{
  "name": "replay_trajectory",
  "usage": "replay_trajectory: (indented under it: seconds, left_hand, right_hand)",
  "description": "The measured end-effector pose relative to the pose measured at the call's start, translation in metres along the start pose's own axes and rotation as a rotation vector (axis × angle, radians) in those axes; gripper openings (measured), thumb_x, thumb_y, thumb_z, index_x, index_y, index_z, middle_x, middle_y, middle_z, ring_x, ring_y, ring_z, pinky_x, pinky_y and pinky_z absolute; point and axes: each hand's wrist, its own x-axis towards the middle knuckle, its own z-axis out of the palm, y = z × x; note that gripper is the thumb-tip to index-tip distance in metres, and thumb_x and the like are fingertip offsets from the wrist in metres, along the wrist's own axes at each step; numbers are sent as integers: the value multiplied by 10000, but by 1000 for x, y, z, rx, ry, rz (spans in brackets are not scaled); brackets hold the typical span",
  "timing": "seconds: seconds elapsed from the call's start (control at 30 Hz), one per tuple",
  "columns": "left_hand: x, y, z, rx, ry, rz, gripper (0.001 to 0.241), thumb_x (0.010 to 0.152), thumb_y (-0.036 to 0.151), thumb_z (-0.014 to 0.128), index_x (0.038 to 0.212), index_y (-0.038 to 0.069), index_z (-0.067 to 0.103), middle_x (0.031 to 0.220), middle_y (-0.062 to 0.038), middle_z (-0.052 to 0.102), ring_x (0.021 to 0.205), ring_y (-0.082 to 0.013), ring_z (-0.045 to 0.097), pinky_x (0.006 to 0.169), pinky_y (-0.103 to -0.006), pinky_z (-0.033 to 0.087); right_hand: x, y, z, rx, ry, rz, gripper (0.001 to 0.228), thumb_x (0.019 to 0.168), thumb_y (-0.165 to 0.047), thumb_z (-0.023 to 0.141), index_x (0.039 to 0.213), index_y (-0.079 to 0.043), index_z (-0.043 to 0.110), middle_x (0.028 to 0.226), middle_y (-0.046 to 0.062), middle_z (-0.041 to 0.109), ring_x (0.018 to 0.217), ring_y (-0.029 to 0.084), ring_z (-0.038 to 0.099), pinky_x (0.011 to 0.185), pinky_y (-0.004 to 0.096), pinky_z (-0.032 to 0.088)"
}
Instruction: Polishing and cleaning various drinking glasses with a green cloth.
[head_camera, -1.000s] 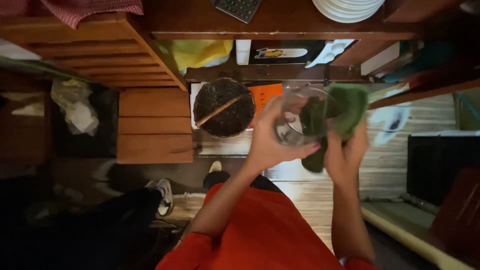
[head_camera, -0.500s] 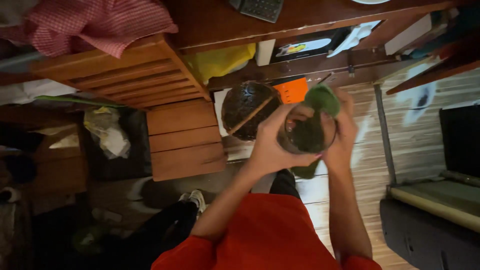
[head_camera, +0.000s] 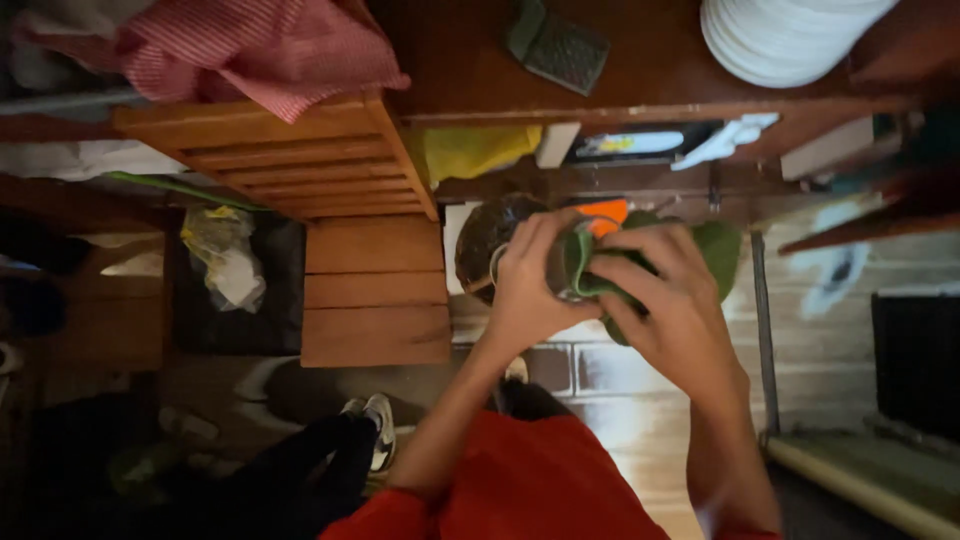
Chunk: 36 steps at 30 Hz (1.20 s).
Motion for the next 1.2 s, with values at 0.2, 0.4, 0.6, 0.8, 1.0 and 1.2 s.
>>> replay_trajectory:
  seconds: [0.2,0.4,0.6,0.8,1.0,1.2]
  left_hand:
    - [5,9,3,-129,147,-146,779,633,170,870,1332,14,563,1233,-159,627,1153,-318,665,1013,-387,541]
    - [7,3,4,-154,215,-146,798,595,135,878,1319,25,560,1209,-139,637,1125,-298,682,1000,-371,553]
    - [13,-11,2,-100,276,-180,800,590,123,868,1317,24,548,1202,-142,609,1113,-298,657,977,-369,549]
    - [36,-2,-17,12,261,-172,785,602,140,866,1316,23,560,1214,-159,616,1157,-357,638,999,-393,535]
    - [57,14,-47,74,321,-154,830,568,164,897,1312,20,559,1210,-165,618,1144,-387,624,979,-429,524]
    - [58,-5,-88,146,377,-203,816,529,189,922,1228,12,539,1118,-194,585,1072,-423,597,906,-452,510]
  right_hand:
    - [8,12,9,282,221,80,415,786,-36,832,1144,-83,627,1422,130,540,1340,321,553,1141,424,471]
    - [4,8,8,242,39,57,544,929,20,641,1441,-162,640,1627,224,327,1550,429,282,1278,505,269]
    - [33,18,1,297,-97,135,532,976,-36,645,1486,-182,598,1386,162,619,1253,335,565,1120,404,434]
    - [62,22,1,143,232,120,479,828,-44,856,1247,-55,624,1217,140,585,1101,322,605,982,397,492]
    - [113,-15,-16,-143,-48,-341,418,693,-4,827,1097,-74,749,1208,-11,760,1024,274,560,953,432,420]
    - [155,-39,1,73,-207,-386,542,699,-16,765,1234,-45,688,1318,53,686,1129,339,541,1030,451,433]
